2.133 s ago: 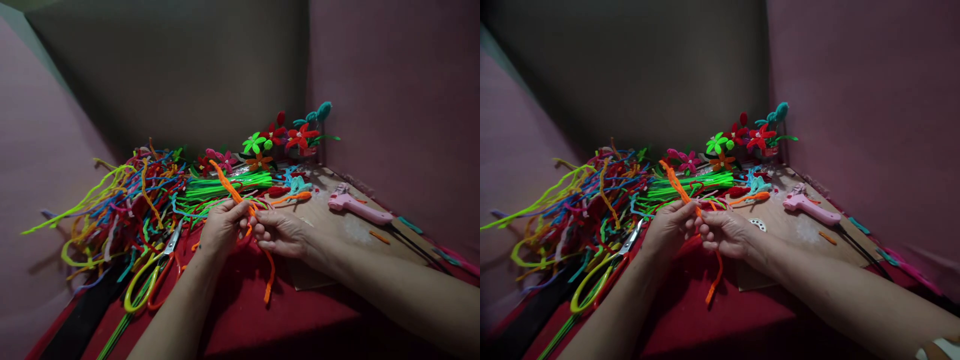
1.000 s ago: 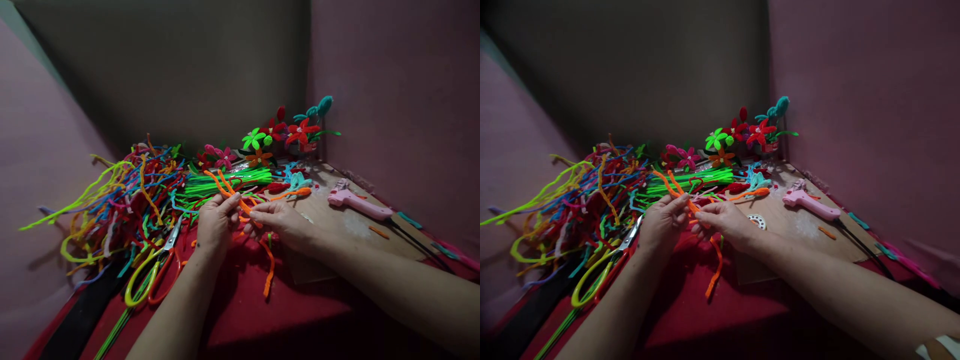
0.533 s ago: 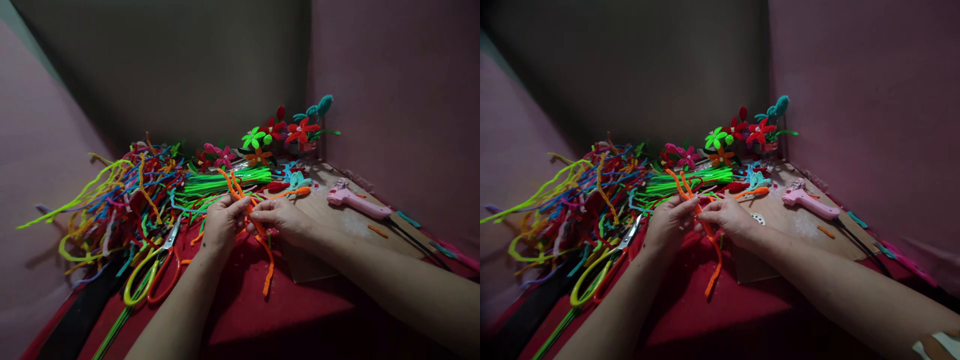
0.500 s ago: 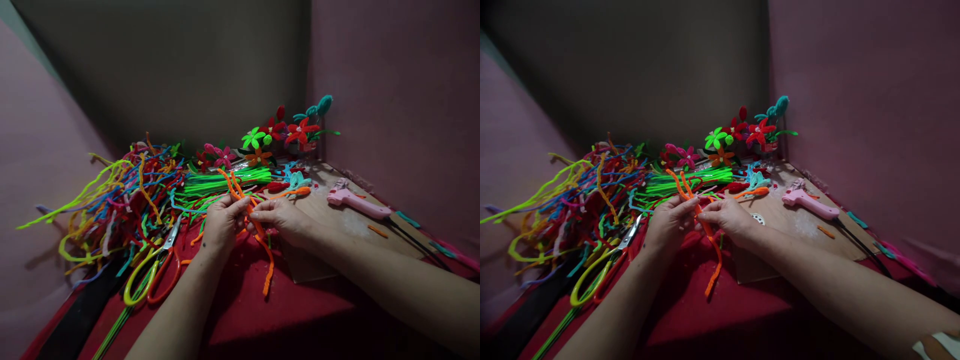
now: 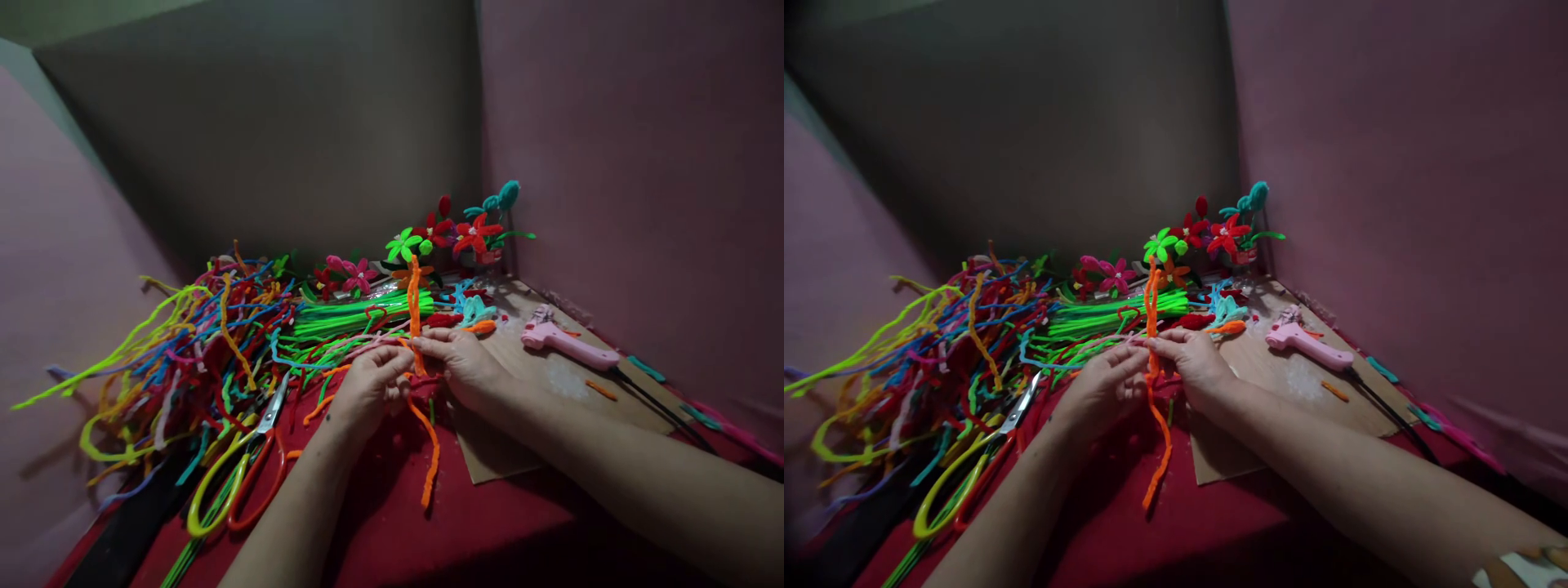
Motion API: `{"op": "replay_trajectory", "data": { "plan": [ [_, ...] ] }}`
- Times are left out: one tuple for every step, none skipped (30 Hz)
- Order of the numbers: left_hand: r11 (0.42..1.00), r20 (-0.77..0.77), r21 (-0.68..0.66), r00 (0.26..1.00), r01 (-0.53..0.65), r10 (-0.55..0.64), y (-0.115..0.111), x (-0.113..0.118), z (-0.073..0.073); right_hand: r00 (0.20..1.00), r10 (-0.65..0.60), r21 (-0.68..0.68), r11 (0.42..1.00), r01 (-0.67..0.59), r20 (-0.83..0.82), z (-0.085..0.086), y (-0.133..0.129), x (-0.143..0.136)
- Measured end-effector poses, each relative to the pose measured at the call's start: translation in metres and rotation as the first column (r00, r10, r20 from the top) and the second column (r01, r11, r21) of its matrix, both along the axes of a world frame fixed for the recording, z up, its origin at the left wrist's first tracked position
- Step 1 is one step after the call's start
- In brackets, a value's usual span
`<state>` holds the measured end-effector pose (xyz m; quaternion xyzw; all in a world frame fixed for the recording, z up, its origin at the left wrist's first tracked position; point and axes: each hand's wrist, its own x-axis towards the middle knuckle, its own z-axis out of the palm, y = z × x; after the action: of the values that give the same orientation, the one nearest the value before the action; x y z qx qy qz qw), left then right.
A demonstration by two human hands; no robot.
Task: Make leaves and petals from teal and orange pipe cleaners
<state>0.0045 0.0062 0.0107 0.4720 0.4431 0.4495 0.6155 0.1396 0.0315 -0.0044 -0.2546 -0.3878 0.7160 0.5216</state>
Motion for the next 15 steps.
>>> {"op": "replay_trajectory", "data": {
  "plan": [
    [0.999,-0.042,-0.014,0.998,0.047,-0.047,-0.0005,0.0013,-0.0027,1.0,-0.009,-0.007,1.0,0.009,-0.006,-0.0016,0.0007,-0.0001],
    [0.997,-0.077,-0.023,0.994,0.074,-0.076,-0.001,0.0029,-0.0051,1.0,-0.01,-0.013,1.0,0.01,-0.007,-0.0027,0.001,-0.0001],
    [0.996,-0.104,-0.02,0.991,0.084,-0.085,-0.0015,0.0047,-0.007,1.0,-0.01,-0.02,1.0,0.01,-0.004,-0.0035,0.0009,-0.0001],
    [0.997,-0.126,-0.007,0.989,0.078,-0.079,-0.002,0.0065,-0.0081,1.0,-0.011,-0.026,1.0,0.011,-0.001,-0.0038,0.0004,-0.0002],
    [0.998,-0.144,0.013,0.988,0.062,-0.06,-0.0023,0.0081,-0.0085,1.0,-0.014,-0.028,1.0,0.014,-0.002,-0.0037,-0.0001,-0.0002],
    [0.998,-0.16,0.03,0.986,0.047,-0.041,-0.0026,0.0093,-0.0082,1.0,-0.018,-0.028,0.999,0.018,-0.004,-0.0034,-0.0007,-0.0003],
    [0.998,-0.173,0.04,0.984,0.041,-0.033,-0.0027,0.0101,-0.0073,1.0,-0.02,-0.027,0.999,0.02,-0.004,-0.0031,-0.0011,-0.0003],
    [0.998,-0.182,0.038,0.983,0.046,-0.038,-0.0027,0.0102,-0.0062,1.0,-0.015,-0.027,1.0,0.014,-0.004,-0.0029,-0.0013,-0.0004],
    [0.998,-0.181,0.022,0.982,0.057,-0.052,-0.0025,0.0099,-0.005,1.0,-0.003,-0.028,1.0,0.003,-0.002,-0.0027,-0.0013,-0.0004],
    [0.997,-0.167,-0.004,0.983,0.072,-0.071,-0.0022,0.0091,-0.004,1.0,0.011,-0.028,1.0,-0.011,0.001,-0.0026,-0.0011,-0.0005],
    [0.996,-0.144,-0.031,0.985,0.087,-0.09,-0.0017,0.0081,-0.0033,1.0,0.024,-0.028,0.999,-0.024,0.005,-0.0024,-0.0009,-0.0005],
    [0.994,-0.118,-0.054,0.987,0.099,-0.104,-0.0012,0.0069,-0.003,0.999,0.036,-0.027,0.999,-0.035,0.006,-0.0021,-0.0007,-0.0005],
    [0.992,-0.095,-0.069,0.989,0.103,-0.109,-0.0006,0.0057,-0.0032,0.999,0.044,-0.025,0.999,-0.044,0.001,-0.0017,-0.0007,-0.0005],
    [0.992,-0.079,-0.077,0.991,0.104,-0.11,-0.0001,0.0046,-0.0036,0.998,0.056,-0.023,0.998,-0.056,-0.006,-0.0011,-0.0009,-0.0004],
    [0.991,-0.067,-0.08,0.992,0.104,-0.109,0.0004,0.0037,-0.0042,0.998,0.067,-0.024,0.997,-0.068,-0.013,-0.0004,-0.0012,-0.0002]
  ]
}}
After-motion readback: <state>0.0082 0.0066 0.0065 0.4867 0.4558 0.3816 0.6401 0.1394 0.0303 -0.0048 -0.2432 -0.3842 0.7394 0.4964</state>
